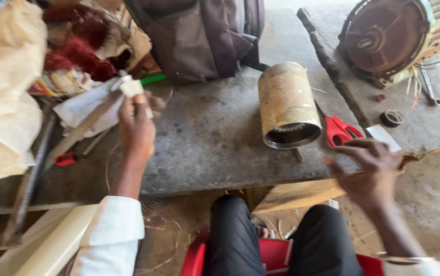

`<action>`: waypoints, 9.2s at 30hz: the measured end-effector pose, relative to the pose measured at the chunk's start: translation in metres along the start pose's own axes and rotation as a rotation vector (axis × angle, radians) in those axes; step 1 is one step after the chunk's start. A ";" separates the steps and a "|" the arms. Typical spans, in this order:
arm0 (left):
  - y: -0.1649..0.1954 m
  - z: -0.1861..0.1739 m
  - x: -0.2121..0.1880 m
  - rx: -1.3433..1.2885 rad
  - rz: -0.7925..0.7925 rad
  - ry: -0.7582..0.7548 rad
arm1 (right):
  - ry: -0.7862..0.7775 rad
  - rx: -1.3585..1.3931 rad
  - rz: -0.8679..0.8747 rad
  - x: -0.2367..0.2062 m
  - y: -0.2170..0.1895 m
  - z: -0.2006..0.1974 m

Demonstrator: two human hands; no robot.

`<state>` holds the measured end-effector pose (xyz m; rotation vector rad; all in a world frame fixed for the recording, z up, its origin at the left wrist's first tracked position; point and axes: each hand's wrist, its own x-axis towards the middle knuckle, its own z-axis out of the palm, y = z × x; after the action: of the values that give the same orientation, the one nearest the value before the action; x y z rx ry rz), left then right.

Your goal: The person sits at a workshop bench and folds and shapes small white strips by hand, then inserts them one at a time into a metal cylinder containing wicks, occasionally working on their lap before placing the shaped strips on the bench.

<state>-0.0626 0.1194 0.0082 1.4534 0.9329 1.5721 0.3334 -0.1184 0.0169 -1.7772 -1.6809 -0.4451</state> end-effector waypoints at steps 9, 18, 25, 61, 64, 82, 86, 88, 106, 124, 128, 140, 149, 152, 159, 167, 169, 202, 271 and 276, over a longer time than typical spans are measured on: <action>0.007 0.177 -0.001 -0.010 0.070 -0.253 | 0.058 0.032 0.004 0.001 -0.029 0.057; -0.027 0.249 0.027 0.209 0.222 -0.145 | -0.029 0.110 -0.036 0.014 -0.014 0.053; -0.027 0.234 0.023 0.175 0.195 -0.173 | -0.113 0.045 -0.015 0.014 0.029 0.027; -0.035 0.236 0.020 0.223 0.177 -0.111 | -0.318 0.039 -0.169 -0.022 0.108 -0.077; -0.037 0.239 0.021 0.196 0.142 -0.093 | -0.369 0.043 -0.261 0.004 0.053 -0.024; -0.032 0.232 0.023 0.111 0.096 -0.129 | -0.437 0.234 -0.029 0.039 0.009 0.080; -0.017 0.228 0.024 0.263 0.253 -0.093 | -0.464 0.465 0.117 0.048 -0.001 0.063; 0.003 0.213 0.016 0.296 0.136 -0.056 | -0.275 0.478 0.061 0.046 -0.007 0.035; 0.006 0.099 -0.118 0.644 0.280 -0.439 | -0.094 0.591 -0.165 0.068 -0.151 0.050; 0.029 0.103 -0.123 1.055 0.244 -0.459 | -0.175 0.563 -0.200 0.055 -0.138 0.063; 0.037 0.084 -0.108 1.050 0.096 -0.733 | -0.326 0.776 0.056 0.056 -0.125 0.063; 0.025 0.044 -0.097 1.088 0.540 -0.545 | -0.237 0.420 -0.360 0.045 -0.138 0.093; 0.048 0.018 -0.087 0.895 0.024 -0.636 | -0.478 0.289 -0.234 0.048 -0.140 0.093; 0.051 0.021 -0.081 0.913 -0.028 -0.676 | -0.502 0.314 -0.231 0.052 -0.139 0.090; 0.052 0.034 -0.071 0.998 -0.091 -0.736 | -0.498 0.345 -0.279 0.052 -0.135 0.086; 0.059 0.044 -0.064 1.049 -0.209 -0.834 | -0.764 0.265 -0.177 0.073 -0.137 0.091; 0.063 0.046 -0.066 1.060 -0.215 -0.839 | -0.808 0.238 -0.176 0.077 -0.137 0.087; 0.062 0.047 -0.078 1.070 0.045 -0.873 | -0.619 0.294 -0.405 0.065 -0.132 0.077; 0.012 0.016 -0.072 1.401 -0.009 -0.684 | -0.484 0.118 -0.394 0.039 -0.144 0.124; 0.009 0.015 -0.065 1.407 -0.043 -0.671 | -0.498 0.092 -0.350 0.042 -0.141 0.127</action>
<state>-0.0458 0.0570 -0.0102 2.5635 1.6754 0.0814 0.1776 -0.0079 -0.0187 -1.6132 -2.3343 -0.0630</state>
